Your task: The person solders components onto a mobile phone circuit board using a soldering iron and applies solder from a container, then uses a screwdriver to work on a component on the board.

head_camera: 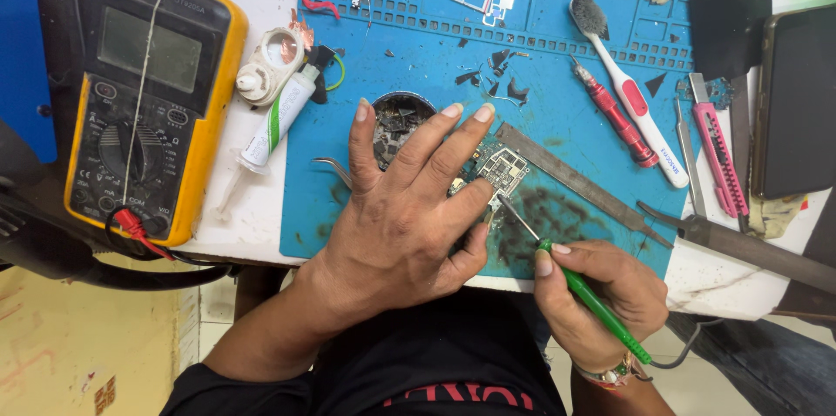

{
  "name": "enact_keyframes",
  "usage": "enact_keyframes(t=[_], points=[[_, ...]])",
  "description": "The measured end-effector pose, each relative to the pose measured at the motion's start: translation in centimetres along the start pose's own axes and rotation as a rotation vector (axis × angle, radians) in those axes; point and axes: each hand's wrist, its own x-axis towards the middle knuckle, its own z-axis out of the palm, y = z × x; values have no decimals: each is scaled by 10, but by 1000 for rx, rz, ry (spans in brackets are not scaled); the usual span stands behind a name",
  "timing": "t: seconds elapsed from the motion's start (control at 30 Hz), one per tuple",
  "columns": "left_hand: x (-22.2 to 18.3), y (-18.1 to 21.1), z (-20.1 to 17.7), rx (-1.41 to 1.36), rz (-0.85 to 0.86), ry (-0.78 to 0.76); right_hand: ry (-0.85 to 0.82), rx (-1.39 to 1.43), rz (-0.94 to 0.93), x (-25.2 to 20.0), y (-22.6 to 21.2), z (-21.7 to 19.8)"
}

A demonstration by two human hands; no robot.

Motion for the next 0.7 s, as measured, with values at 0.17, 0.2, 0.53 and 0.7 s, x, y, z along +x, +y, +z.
enact_keyframes(t=[0.17, 0.2, 0.53, 0.7], points=[[0, 0, 0, -2, 2, -1, -7, 14, 4, 1, 0, -1], [0, 0, 0, 0, 3, -2, -13, 14, -8, 1, 0, -1], [1, 1, -2, 2, -1, -10, -9, 23, 2, 2, -2, 0], [3, 1, -2, 0, -1, -9, -11, 12, -35, 4, -3, 1]])
